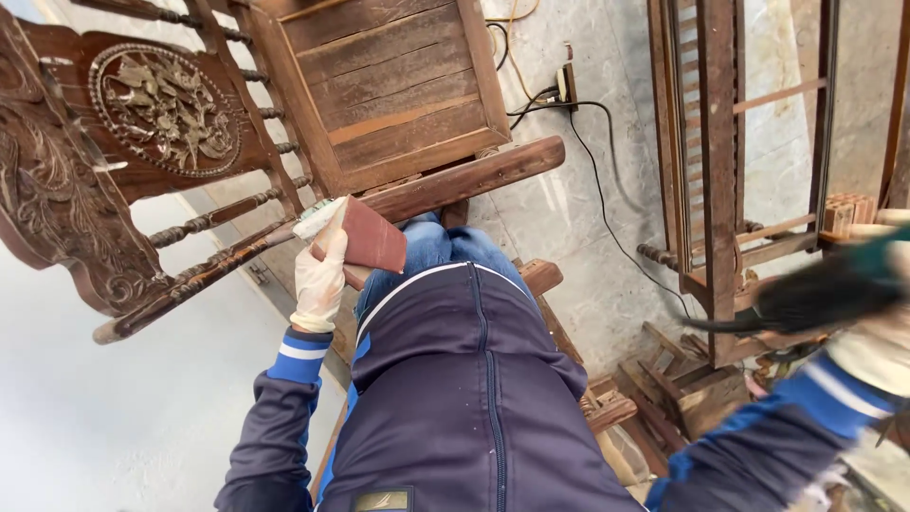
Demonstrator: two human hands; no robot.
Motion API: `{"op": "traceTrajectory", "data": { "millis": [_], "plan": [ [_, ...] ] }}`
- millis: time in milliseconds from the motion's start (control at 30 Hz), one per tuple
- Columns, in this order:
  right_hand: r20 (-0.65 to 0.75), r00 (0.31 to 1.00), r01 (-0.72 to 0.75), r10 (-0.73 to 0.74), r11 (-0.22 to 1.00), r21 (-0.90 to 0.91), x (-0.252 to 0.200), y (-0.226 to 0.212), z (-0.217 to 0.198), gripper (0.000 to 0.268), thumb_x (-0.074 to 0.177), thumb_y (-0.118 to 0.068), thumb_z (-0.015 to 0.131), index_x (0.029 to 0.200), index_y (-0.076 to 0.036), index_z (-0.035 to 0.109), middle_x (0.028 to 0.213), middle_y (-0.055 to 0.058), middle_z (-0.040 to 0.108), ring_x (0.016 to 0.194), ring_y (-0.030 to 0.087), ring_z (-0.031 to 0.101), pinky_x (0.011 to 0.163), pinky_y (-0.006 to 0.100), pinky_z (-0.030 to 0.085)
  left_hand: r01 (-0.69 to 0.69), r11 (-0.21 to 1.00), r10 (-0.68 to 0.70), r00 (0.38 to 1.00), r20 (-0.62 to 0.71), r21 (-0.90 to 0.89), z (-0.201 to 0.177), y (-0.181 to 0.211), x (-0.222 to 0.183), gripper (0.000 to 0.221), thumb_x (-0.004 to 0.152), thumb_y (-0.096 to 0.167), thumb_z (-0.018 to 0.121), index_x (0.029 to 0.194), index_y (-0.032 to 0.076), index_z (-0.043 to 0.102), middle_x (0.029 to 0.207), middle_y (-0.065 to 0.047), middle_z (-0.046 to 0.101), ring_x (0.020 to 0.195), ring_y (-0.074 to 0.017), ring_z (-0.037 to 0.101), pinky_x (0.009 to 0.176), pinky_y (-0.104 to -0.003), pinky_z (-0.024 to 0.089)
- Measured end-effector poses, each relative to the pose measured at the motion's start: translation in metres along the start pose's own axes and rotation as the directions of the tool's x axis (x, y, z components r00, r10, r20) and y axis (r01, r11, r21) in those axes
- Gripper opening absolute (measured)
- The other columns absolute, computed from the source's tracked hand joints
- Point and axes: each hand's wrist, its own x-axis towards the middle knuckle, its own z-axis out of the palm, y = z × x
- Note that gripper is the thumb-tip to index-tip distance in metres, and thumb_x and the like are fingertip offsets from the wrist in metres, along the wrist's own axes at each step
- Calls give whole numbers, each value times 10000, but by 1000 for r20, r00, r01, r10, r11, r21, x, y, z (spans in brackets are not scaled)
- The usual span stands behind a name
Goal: The person sands old carved wooden chairs, first rubbing a sanding block by hand over the chair frame, then using a power sander with a cylindrical sanding drum to sand the armrests and rails of the chairs, moving between several chairs on the tiled floor.
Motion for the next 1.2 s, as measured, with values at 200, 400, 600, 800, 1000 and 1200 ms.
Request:
{"op": "traceTrajectory", "data": {
  "millis": [200, 400, 600, 800, 1000, 1200],
  "plan": [
    [227, 951, -225, 210, 974, 39, 27, 59, 198, 510, 826, -6, 777, 1307, -41, 609, 1040, 113, 713, 872, 224, 708, 813, 350, 600, -87, 992, 80, 993, -81, -91, -6, -27, 5, 390, 1036, 239, 643, 1332, -12, 666, 1066, -26, 731, 644, -99, 672, 508, -266, 539],
    [395, 847, -292, 356, 932, -214, 74, 141, 219, 503, 767, -35, 804, 1246, -34, 651, 1047, 41, 718, 877, 166, 702, 797, 316, 590, -52, 978, 3, 972, -235, -201, 24, -40, -22, 415, 1014, 224, 588, 1385, 44, 643, 1032, -24, 740, 527, -113, 613, 447, -261, 481],
    [621, 647, -171, 442, 878, -447, 149, 145, 199, 476, 790, -60, 798, 1235, -9, 636, 1061, 54, 712, 880, 155, 692, 801, 303, 579, -448, 845, 291, 843, -453, -293, 129, -101, -36, 378, 1087, 181, 575, 1431, 29, 617, 1326, 13, 676, 1079, -17, 619, 927, -197, 480],
    [670, 416, -232, 615, 784, -575, 219, 125, 200, 431, 842, -134, 749, 1213, 32, 605, 1000, 162, 722, 802, 271, 717, 714, 415, 614, -227, 738, -156, 859, -487, -636, 271, -160, -43, 429, 1115, 167, 573, 1528, 59, 625, 1235, -124, 677, 1019, -210, 529, 839, -283, 450],
    [820, 171, -209, 546, 834, -511, 217, 110, 280, 549, 922, -324, 721, 1331, 14, 582, 1085, 180, 731, 900, 259, 742, 777, 387, 630, -525, 582, -11, 759, -651, -621, 334, -204, -15, 414, 1073, 158, 556, 1467, 35, 593, 1388, 5, 638, 1160, -72, 608, 838, -157, 507],
    [791, -10, -53, 612, 789, -612, 143, 111, 378, 495, 962, -352, 649, 1259, 41, 600, 1024, 178, 730, 844, 266, 752, 693, 375, 623, -190, 646, 14, 971, -238, -739, 339, -116, 14, 485, 1043, 303, 476, 1510, 181, 521, 1080, -16, 647, 447, -143, 566, 398, -298, 475]
  ]
}}
